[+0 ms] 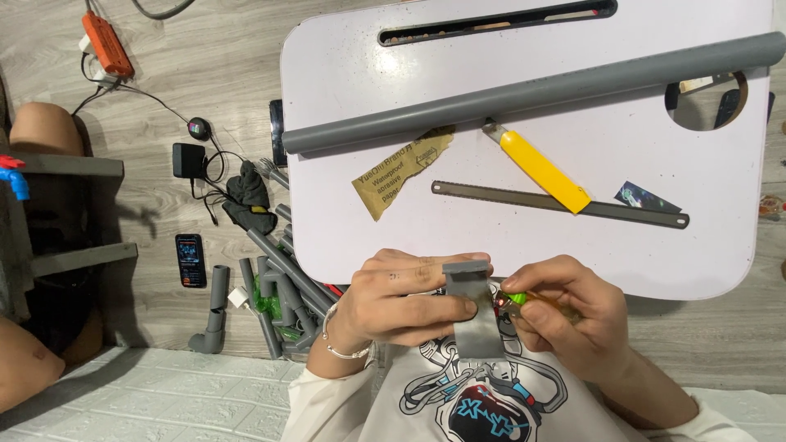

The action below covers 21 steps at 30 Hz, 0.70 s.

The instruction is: Trimming, sawing, and heating a PVC pipe fitting to prepare it for assembly into a structure.

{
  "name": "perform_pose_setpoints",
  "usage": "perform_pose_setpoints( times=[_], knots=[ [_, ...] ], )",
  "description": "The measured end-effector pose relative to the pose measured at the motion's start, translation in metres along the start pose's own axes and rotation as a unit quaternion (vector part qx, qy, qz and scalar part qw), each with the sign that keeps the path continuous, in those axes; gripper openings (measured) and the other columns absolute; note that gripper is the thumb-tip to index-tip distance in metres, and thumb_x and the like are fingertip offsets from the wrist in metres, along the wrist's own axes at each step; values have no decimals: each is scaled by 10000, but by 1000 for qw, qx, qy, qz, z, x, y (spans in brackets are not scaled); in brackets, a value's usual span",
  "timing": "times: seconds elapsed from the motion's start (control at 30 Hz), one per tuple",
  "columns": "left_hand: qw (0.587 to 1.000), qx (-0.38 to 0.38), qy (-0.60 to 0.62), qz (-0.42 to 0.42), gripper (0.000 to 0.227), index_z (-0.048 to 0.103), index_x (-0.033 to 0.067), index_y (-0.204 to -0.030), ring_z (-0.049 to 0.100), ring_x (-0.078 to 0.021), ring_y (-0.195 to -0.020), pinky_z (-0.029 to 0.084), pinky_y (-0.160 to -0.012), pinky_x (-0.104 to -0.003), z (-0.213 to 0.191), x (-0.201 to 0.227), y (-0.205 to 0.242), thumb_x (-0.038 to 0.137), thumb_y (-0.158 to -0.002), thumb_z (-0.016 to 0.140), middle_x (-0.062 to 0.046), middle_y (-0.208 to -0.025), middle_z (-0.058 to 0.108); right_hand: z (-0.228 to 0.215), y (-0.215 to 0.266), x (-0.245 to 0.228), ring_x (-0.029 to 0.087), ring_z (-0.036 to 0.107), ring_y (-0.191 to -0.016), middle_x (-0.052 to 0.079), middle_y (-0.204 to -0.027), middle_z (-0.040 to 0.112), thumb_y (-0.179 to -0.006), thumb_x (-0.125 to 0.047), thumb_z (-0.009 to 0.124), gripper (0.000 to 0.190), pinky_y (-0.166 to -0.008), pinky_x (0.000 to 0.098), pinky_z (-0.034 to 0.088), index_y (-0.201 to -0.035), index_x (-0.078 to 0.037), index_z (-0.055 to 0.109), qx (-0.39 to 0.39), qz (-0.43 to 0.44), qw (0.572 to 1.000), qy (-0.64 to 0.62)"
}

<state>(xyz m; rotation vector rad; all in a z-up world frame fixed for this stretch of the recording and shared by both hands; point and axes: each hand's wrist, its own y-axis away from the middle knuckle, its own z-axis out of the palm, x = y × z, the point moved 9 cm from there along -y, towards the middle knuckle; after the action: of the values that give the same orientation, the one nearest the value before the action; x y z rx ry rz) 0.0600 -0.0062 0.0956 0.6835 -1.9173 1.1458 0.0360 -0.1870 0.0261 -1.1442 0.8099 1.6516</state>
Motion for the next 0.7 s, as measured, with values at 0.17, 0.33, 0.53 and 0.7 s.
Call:
perform_pose_setpoints(
  times=[0.17, 0.33, 0.53, 0.7],
  knots=[
    [1000, -1, -9, 16, 165, 795, 94, -953, 828, -256, -845, 679, -703, -299, 0, 3, -5, 105, -806, 869, -244, -1178, 769, -2, -2, 0, 41, 446, -474, 102, -810, 668, -953, 69, 542, 267, -389, 180, 372, -1219, 55, 559, 4, -7, 1000, -21],
    [1000, -2, -20, 22, 158, 780, 69, -986, 769, -221, -743, 647, -657, -303, -1, 5, -11, 81, -840, 841, -189, -1024, 792, 0, -5, -9, 43, 432, -533, 109, -850, 661, -956, 95, 504, 292, -420, 165, 388, -1242, 51, 545, -3, -25, 999, -41],
    [999, -15, -37, 33, 156, 787, 61, -1012, 725, -186, -722, 557, -605, -269, -2, 10, -15, 60, -863, 831, -198, -1115, 784, -11, -4, 1, 48, 337, -427, -26, -581, 438, -966, 30, 467, 226, -363, 195, 285, -1165, 21, 574, 78, 77, 993, -31],
    [999, -12, -25, 28, 173, 780, 70, -1025, 626, -143, -648, 498, -569, -257, -2, 4, -12, 78, -862, 837, -157, -1080, 794, -14, -8, -5, 42, 258, -451, -51, -571, 360, -1026, -80, 449, 285, -395, 219, 242, -1285, 20, 515, 120, 56, 991, -36]
  ],
)
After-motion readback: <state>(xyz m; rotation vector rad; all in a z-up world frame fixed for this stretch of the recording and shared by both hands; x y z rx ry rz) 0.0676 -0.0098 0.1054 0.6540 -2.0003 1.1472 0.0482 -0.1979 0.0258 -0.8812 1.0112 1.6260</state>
